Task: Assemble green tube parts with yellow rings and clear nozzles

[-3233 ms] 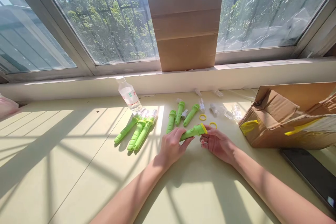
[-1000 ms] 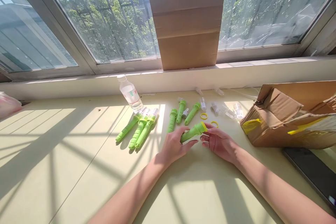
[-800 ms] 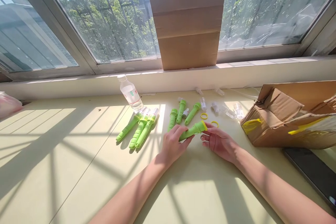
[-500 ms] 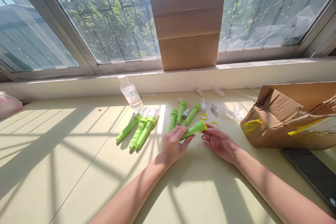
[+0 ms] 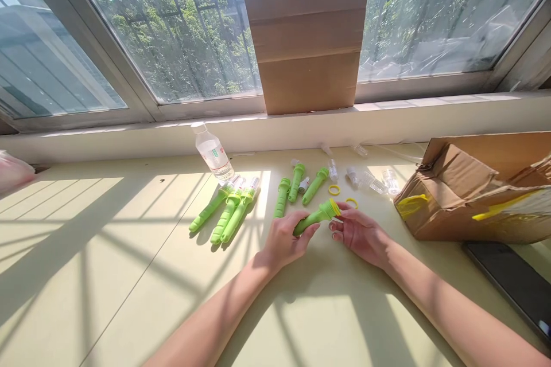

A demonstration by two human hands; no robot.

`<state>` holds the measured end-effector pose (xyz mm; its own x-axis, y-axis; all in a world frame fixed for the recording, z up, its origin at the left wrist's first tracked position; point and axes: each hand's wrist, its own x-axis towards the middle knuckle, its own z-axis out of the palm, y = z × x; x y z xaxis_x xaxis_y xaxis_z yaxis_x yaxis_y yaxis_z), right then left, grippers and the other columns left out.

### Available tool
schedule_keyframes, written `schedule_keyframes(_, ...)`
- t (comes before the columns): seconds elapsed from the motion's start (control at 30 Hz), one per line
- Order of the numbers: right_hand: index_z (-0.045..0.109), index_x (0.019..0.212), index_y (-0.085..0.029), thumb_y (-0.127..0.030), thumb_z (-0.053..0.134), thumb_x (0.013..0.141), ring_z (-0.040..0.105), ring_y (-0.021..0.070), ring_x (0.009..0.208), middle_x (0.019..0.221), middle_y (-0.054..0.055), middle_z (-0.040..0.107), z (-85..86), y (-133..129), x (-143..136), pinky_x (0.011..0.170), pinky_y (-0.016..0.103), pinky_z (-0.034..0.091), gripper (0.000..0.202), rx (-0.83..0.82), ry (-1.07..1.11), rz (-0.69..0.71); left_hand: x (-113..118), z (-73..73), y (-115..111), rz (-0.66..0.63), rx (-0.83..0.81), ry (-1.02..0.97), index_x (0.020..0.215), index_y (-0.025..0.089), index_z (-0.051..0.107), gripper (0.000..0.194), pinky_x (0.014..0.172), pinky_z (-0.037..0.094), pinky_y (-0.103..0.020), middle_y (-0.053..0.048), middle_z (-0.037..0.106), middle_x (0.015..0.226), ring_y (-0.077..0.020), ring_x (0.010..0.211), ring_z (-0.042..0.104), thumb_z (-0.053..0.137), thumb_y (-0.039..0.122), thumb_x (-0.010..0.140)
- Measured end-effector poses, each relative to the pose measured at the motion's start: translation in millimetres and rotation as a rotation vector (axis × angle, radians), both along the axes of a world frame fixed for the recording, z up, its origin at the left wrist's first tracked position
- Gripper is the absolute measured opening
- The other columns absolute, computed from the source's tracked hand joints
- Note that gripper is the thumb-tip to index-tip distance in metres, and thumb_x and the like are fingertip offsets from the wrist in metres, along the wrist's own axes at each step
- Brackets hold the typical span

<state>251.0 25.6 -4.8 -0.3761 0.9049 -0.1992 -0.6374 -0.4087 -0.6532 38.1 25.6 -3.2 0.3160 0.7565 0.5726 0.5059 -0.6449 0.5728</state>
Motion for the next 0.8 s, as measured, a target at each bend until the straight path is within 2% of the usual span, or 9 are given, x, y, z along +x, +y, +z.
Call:
schedule_keyframes(0.13, 0.07, 0.108, -0.026, -0.022, 0.072, 0.081, 0.067, 0.0147, 0.07, 0.097, 0.002, 0.074, 0.1, -0.3, 1.3, 0.067, 0.029, 0.057, 0.027, 0.019, 0.011, 0.071, 1.3, 5.3, 0.4, -0.004, -0.088, -0.041, 0.091, 0.02, 0.069, 0.013, 0.046, 0.043, -0.024, 0.0, 0.068, 0.065, -0.0119, 0.048, 0.052, 0.064, 0.032, 0.09)
schedule_keyframes(0.3, 0.071, 0.106, -0.026, -0.021, 0.071, 0.081, 0.066, 0.0142, 0.067, 0.093, 0.001, 0.074, 0.5, 1.2, 1.6, 0.066, 0.029, 0.057, 0.026, 0.014, 0.013, 0.084, 2.9, 6.7, 3.0, 0.009, -0.184, -0.093, 0.085, 0.021, 0.069, 0.02, 0.05, 0.044, -0.025, 0.001, 0.068, 0.066, -0.0127, 0.054, 0.054, 0.076, 0.038, 0.081)
schedule_keyframes(0.4, 0.072, 0.105, -0.026, -0.021, 0.072, 0.081, 0.066, 0.0135, 0.067, 0.093, 0.0, 0.074, 0.5, 1.9, 1.4, 0.066, 0.028, 0.057, 0.025, 0.014, 0.008, 0.082, 3.1, 3.7, 4.1, 0.02, -0.202, -0.117, 0.089, 0.021, 0.067, 0.023, 0.046, 0.04, -0.023, 0.005, 0.061, 0.057, -0.0107, 0.048, 0.049, 0.08, 0.035, 0.078)
schedule_keyframes(0.5, 0.073, 0.104, -0.025, -0.021, 0.073, 0.081, 0.066, 0.0129, 0.067, 0.091, 0.0, 0.074, -0.4, 2.7, 1.3, 0.065, 0.026, 0.057, 0.024, 0.019, 0.009, 0.083, 3.1, 0.4, 4.9, 0.025, -0.158, -0.128, 0.088, 0.02, 0.066, 0.02, 0.046, 0.041, -0.023, 0.005, 0.061, 0.056, -0.0106, 0.047, 0.05, 0.078, 0.034, 0.081)
schedule_keyframes(0.67, 0.073, 0.108, -0.026, -0.022, 0.075, 0.081, 0.065, 0.0114, 0.066, 0.095, 0.0, 0.074, -1.0, 4.0, 1.1, 0.064, 0.025, 0.057, 0.028, 0.017, -0.022, 0.063, 3.6, -4.9, 7.4, 0.124, 0.066, -0.066, 0.096, 0.022, 0.074, 0.017, 0.064, 0.054, -0.028, -0.003, 0.075, 0.082, -0.0172, 0.069, 0.068, 0.076, 0.035, 0.085)
schedule_keyframes(0.8, 0.073, 0.11, -0.026, -0.021, 0.075, 0.08, 0.064, 0.0104, 0.065, 0.096, 0.0, 0.075, -0.4, 4.1, 0.5, 0.063, 0.024, 0.057, 0.03, 0.015, -0.032, 0.044, 3.1, -7.2, 8.2, 0.174, 0.154, 0.044, 0.102, 0.023, 0.074, 0.02, 0.061, 0.052, -0.031, -0.004, 0.074, 0.081, -0.0203, 0.07, 0.07, 0.069, 0.039, 0.091)
